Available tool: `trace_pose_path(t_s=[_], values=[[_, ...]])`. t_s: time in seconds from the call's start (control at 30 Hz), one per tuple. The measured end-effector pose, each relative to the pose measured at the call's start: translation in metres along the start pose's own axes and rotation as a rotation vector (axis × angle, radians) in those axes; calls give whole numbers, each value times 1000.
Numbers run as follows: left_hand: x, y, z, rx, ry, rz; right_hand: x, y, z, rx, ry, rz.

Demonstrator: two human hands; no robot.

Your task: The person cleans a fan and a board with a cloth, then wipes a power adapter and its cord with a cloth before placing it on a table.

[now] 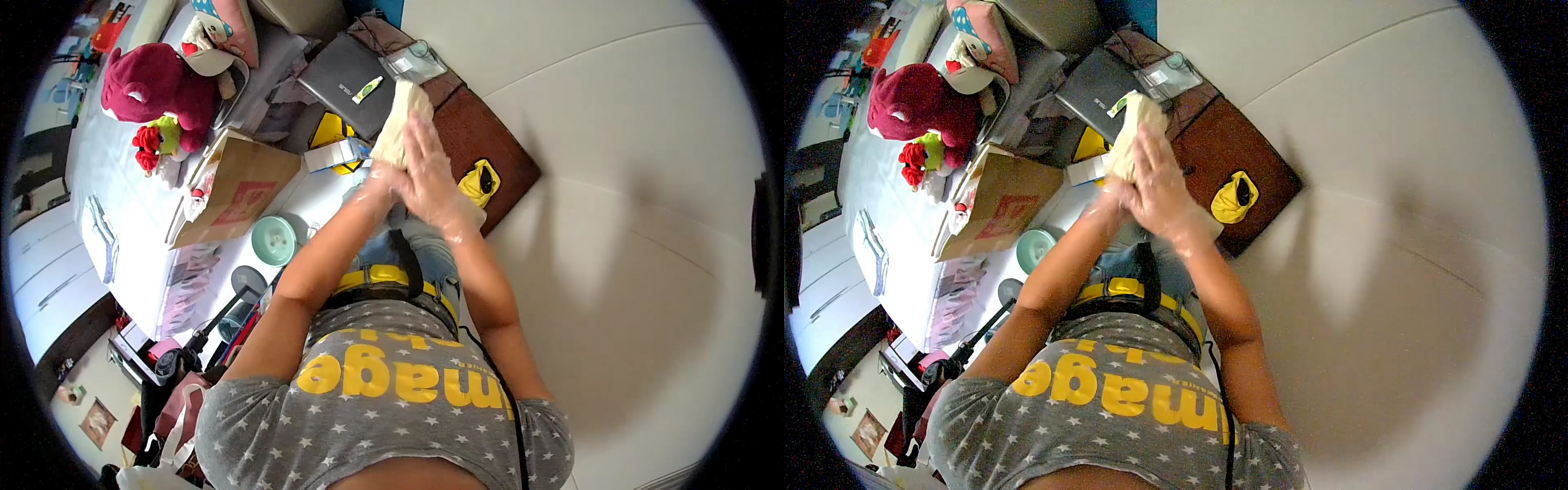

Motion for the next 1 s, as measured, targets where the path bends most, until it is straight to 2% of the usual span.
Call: trace_pose_path(t_s=[0.07, 0.1, 0.13, 0.17, 0.23, 0.27, 0.3, 0.37, 0.4, 0.43, 0.53, 0.6, 0.63, 0.7, 0.77, 0.87, 0.93, 0.97, 1.0], values=[[0, -10, 5, -129, -229, -102, -20, 4, 12, 22, 9, 32], [-11, -6, 6, -95, -452, -135, -30, 8, 17, 46, 20, 65], [-13, -3, 0, 62, -469, -231, -39, 6, 24, 17, -4, 30], [-13, -6, -1, 63, -467, -233, -43, 11, 22, 19, -6, 32], [-10, -8, -9, 336, -429, -147, -53, 13, 16, -55, -33, -38], [-13, -15, -6, 370, -501, -243, -61, 3, 12, 50, -65, -86], [-13, -10, -7, 372, -501, -238, -70, 2, 8, 48, -64, -90], [-16, -10, -8, 267, -495, -328, -89, -18, 0, 352, -106, -265], [-10, -6, -9, 242, -457, -285, -93, -35, -5, 392, -16, -384], [-11, -1, -14, 209, -426, -225, -93, -47, -15, 306, 122, -391], [-4, 16, -19, 21, -365, 49, -94, -68, -45, 575, 344, -616], [-11, 22, -20, -32, -369, 80, -93, -65, -59, 848, 418, -691], [-12, 28, -22, -85, -368, 108, -92, -64, -60, 852, 415, -694], [-12, 17, -16, -59, -375, 113, -106, -49, -84, 1092, 640, -800], [-15, 0, -12, 66, -379, 21, -106, -45, -86, 1075, 634, -784], [-16, 18, -13, -82, -338, 128, -105, -47, -83, 1035, 624, -752], [-23, 47, -24, -299, -312, 269, -79, -71, -35, 569, 329, -575], [-23, 45, -25, -300, -309, 267, -68, -78, -13, 547, 198, -517], [-22, 36, -22, -224, -341, 188, -62, -72, 0, 300, 81, -461]])
Point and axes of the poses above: each hand's wrist, its own x-axis towards the middle knuckle, its own y-axis out of the palm, z = x × y, the point moved 9 cm from there along x, towards the middle knuckle, and after that the axes turned 11 degrees about y, right-handed, at the moved point
